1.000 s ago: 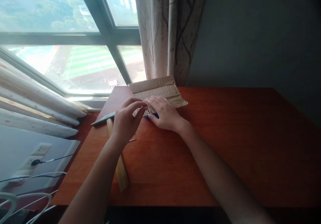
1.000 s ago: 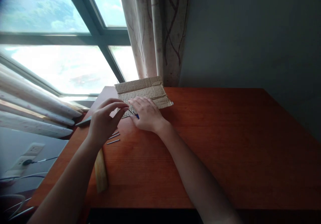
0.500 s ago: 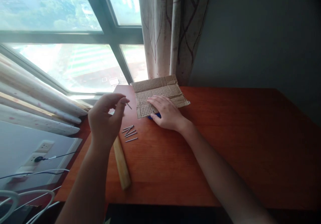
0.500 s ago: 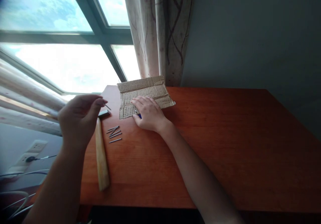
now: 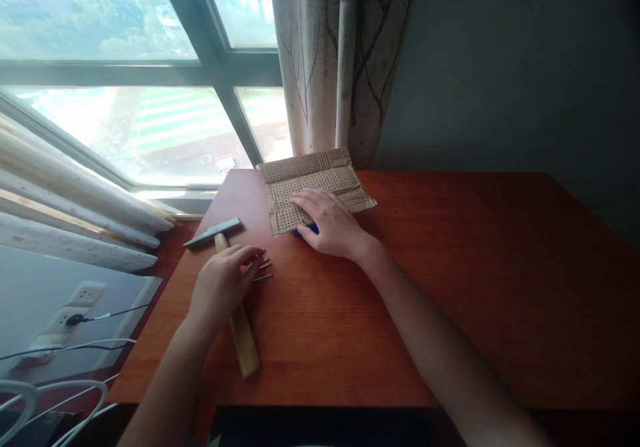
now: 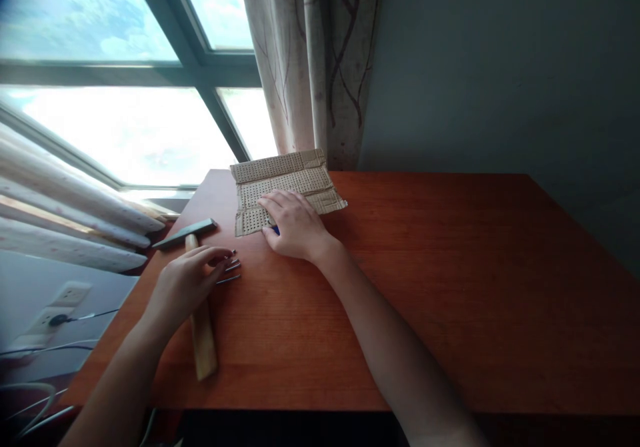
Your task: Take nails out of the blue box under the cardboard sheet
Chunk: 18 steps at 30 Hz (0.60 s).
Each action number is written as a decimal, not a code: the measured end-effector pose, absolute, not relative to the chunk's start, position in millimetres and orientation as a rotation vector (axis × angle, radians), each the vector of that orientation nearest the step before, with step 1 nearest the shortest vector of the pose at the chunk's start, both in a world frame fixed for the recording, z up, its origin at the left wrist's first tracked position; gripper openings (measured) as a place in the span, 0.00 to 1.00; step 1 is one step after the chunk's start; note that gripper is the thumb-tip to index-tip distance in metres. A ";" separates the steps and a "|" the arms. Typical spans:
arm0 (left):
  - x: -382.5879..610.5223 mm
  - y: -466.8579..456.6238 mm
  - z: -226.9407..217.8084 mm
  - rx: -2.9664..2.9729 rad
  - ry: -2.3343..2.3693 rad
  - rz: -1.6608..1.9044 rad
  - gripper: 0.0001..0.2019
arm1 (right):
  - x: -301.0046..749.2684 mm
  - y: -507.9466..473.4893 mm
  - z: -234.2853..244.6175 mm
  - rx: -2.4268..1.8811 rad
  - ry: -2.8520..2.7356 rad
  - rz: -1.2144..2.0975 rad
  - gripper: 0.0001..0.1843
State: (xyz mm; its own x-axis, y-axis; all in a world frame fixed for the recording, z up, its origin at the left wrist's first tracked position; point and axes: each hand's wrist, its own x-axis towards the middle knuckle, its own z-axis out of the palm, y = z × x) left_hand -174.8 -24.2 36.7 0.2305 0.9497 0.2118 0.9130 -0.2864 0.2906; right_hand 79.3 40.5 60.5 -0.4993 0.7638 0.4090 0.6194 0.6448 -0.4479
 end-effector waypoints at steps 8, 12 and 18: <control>-164.7 -17.7 49.9 2.335 1.922 0.701 0.12 | 78.9 41.0 60.9 -1.087 -2.285 0.334 0.28; -148.8 -11.4 63.7 2.298 1.825 1.013 0.10 | 78.8 41.1 60.6 -1.088 -2.286 0.330 0.28; -112.4 4.8 85.1 2.295 1.601 1.040 0.10 | 79.6 40.6 59.5 -1.100 -2.295 0.337 0.30</control>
